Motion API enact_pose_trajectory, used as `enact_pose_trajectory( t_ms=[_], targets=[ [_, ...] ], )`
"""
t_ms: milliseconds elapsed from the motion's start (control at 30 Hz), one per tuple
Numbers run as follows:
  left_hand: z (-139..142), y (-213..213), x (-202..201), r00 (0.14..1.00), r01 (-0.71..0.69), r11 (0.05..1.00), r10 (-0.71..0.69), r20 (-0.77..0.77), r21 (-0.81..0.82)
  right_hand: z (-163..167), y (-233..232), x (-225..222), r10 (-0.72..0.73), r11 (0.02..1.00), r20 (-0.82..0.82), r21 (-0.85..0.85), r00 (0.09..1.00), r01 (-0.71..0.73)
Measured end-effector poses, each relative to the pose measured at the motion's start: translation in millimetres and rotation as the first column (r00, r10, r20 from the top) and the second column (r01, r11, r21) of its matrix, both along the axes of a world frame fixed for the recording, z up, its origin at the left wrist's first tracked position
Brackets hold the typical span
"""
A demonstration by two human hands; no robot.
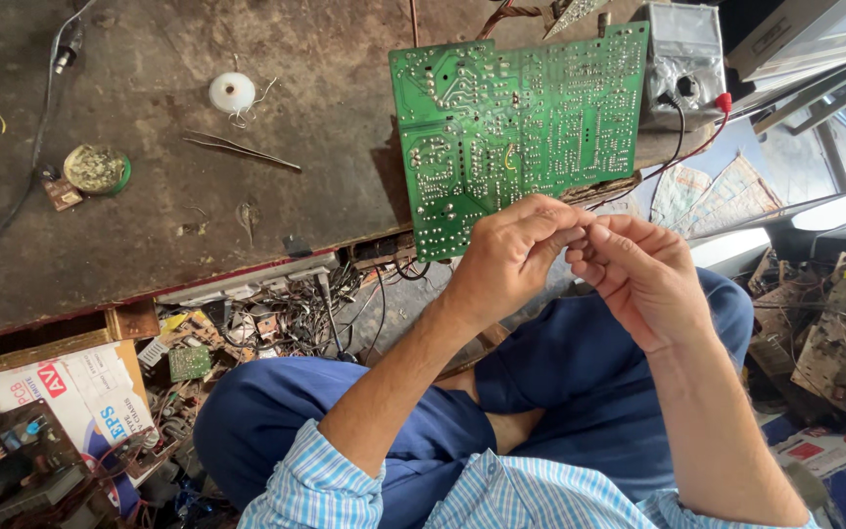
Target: The person sits at a cluttered workbench and solders components onto a large green circuit board using a soldering iron and solder wire. They position the board, apply solder to joints, reposition the board, and handle small components and wires between soldering passes.
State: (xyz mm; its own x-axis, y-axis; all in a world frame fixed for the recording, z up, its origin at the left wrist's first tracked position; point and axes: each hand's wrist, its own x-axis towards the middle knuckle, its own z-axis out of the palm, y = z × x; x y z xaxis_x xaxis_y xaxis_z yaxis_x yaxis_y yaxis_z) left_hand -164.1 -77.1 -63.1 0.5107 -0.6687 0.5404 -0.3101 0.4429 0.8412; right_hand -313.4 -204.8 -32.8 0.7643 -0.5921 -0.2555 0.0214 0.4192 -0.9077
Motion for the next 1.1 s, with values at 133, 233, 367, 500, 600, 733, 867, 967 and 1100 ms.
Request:
enact_pose_trajectory(
  t_ms=[133,233,367,500,600,733,867,967,1100],
  targets=[
    [-1,0,1,1.0,0.024,1.0,-0.024,0.01,-0.018,-1,1,0,0.012,1.0,0.015,-0.012,1.0,-0.012],
    [-2,0,0,1.0,0.03,0.999,-0.03,-0.009,-0.015,-2,3,0,-0.001,1.0,0.009,-0.019,1.0,0.001],
    [-5,1,1,0.999,0.037,0.999,-0.037,-0.01,-0.017,-2,3,0,0.013,1.0,0.031,-0.014,0.999,-0.012],
    [-6,1,0,0.999,0.044,0.999,-0.044,0.009,-0.001,-3,2,2,0.027,0.999,0.042,-0.022,0.999,-0.026],
    [-2,1,2,0.999,0.033,0.999,-0.033,0.025,0.01,-4,2,3,0.016,1.0,0.047,-0.005,0.999,-0.016],
    [9,7,18,0.998,-0.049,0.997,0.052,0.045,-0.056,-6,4,6,-0.025,1.0,0.031,0.016,0.999,0.025],
    [21,23,42,0.976,-0.216,0.976,0.214,-0.037,-0.031,-10,8,11,-0.042,0.997,0.018,-0.065,0.999,0.043],
    [29,33,55,0.952,-0.3,0.952,0.295,-0.077,-0.065,-15,12,22,-0.1,0.934,-0.089,-0.351,0.991,0.063],
    [36,41,64,0.94,-0.328,0.942,0.317,-0.128,-0.073,-21,20,46,-0.276,0.694,-0.247,-0.72,0.929,0.014]
  ],
)
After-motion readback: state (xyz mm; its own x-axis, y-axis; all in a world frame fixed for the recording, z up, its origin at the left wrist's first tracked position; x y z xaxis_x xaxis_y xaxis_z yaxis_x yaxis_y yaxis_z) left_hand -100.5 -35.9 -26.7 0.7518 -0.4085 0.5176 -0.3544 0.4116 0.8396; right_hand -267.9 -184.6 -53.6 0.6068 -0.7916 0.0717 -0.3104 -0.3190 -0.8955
